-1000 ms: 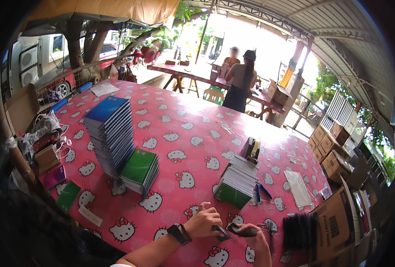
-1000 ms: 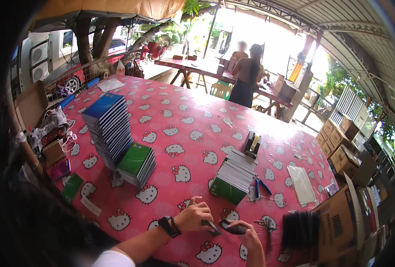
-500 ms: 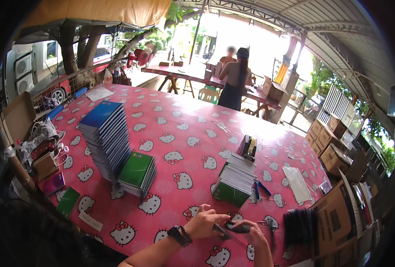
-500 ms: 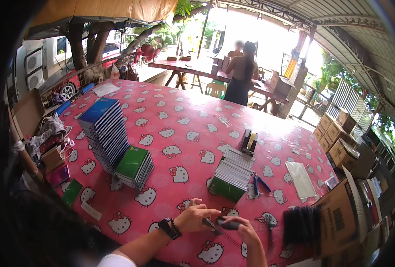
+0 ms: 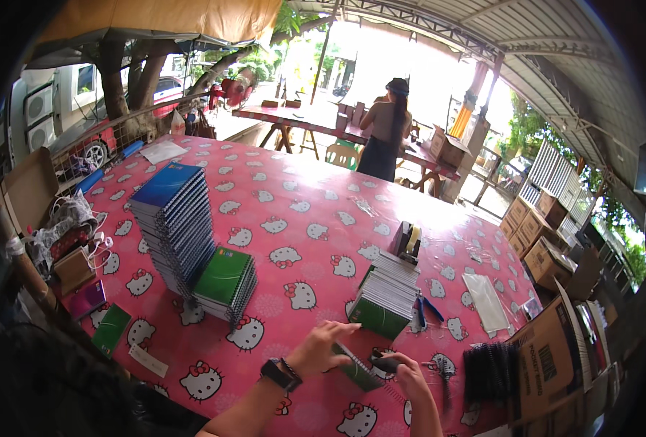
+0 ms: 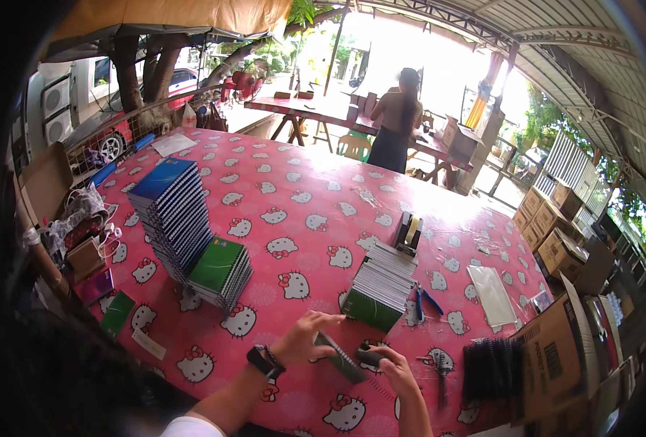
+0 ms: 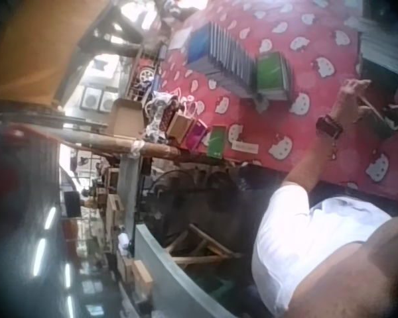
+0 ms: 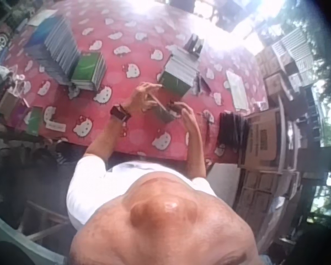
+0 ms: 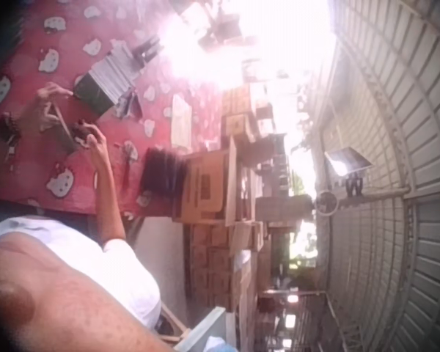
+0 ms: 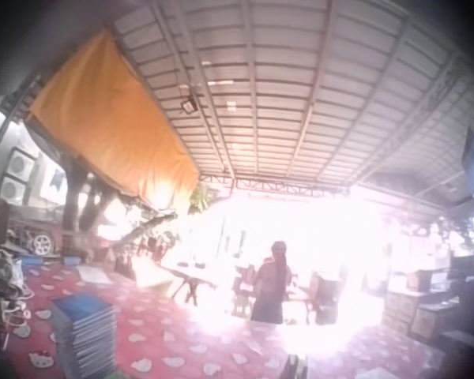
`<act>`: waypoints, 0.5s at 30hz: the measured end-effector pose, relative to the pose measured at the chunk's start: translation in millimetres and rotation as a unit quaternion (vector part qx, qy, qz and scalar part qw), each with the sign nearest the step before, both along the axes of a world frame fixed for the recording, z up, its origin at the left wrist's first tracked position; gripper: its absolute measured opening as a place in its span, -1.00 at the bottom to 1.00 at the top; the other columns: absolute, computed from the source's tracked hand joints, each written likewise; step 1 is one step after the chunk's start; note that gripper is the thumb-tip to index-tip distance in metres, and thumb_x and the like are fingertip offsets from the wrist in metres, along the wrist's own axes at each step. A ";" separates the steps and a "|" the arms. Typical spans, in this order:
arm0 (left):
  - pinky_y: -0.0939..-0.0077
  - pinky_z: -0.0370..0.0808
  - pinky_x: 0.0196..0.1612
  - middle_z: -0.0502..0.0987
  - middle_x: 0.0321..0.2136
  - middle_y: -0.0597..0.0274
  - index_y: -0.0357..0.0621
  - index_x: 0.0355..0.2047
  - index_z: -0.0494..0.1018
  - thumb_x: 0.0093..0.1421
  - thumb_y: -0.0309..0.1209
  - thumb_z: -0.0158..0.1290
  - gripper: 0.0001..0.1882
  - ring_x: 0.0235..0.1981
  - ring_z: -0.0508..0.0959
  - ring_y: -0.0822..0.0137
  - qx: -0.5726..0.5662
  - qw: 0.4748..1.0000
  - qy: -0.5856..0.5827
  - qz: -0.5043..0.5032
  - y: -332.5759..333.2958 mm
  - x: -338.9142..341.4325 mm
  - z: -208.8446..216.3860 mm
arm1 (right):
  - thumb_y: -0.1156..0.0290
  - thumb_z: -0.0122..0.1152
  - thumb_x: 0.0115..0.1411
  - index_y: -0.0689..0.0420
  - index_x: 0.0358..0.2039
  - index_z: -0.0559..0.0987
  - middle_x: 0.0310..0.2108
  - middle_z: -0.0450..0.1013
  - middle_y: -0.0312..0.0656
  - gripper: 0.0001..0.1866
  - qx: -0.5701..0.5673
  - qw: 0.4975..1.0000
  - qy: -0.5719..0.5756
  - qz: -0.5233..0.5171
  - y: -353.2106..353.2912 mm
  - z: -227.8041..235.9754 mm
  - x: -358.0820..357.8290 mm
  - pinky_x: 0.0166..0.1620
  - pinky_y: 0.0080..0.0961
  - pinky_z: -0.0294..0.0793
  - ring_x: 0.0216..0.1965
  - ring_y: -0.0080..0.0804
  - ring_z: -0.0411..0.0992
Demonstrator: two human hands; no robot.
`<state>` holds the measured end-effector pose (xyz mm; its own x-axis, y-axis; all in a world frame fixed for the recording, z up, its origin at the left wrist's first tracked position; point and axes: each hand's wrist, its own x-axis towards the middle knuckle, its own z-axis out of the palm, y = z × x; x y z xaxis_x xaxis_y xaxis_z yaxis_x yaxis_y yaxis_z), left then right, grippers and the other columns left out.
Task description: The person assembles small green and white notepads by hand. They insert a black plastic spiral binding through the pre-punched holes of a stack of pages and then place the completed notepad onto a growing stack.
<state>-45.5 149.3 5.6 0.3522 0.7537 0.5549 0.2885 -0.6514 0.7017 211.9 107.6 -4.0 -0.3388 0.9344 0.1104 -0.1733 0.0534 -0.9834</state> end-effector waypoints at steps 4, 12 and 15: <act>0.46 0.52 -0.27 0.59 -0.34 0.27 -0.04 -0.23 0.59 -0.06 -0.54 0.25 -0.68 -0.31 0.55 0.33 -0.082 0.995 -0.023 -0.051 13.0 -16.8 -8.6 | 0.02 0.25 0.12 0.25 -0.10 0.52 -0.18 0.45 -0.22 -0.45 -0.034 0.999 0.010 0.029 -4.3 9.9 -14.3 -0.04 -0.56 0.32 -0.10 -0.50 0.37; 0.57 0.54 -0.33 0.59 -0.35 0.24 -0.08 -0.26 0.60 -0.03 -0.59 0.23 -0.72 -0.38 0.59 0.40 -0.089 0.993 -0.042 -0.059 11.1 -9.9 -11.7 | 0.18 0.21 0.16 0.20 -0.11 0.54 -0.17 0.45 -0.27 -0.61 0.032 0.984 -0.173 0.000 9.3 10.7 -14.3 -0.07 -0.58 0.31 -0.12 -0.52 0.36; 0.58 0.54 -0.33 0.59 -0.34 0.24 -0.09 -0.23 0.60 -0.03 -0.59 0.22 -0.70 -0.38 0.59 0.41 -0.103 0.993 -0.034 -0.050 4.4 -6.9 -8.4 | 0.17 0.20 0.17 0.22 -0.11 0.53 -0.16 0.44 -0.26 -0.60 -0.013 0.997 -0.069 -0.027 11.7 3.2 -5.4 -0.08 -0.57 0.32 -0.12 -0.53 0.36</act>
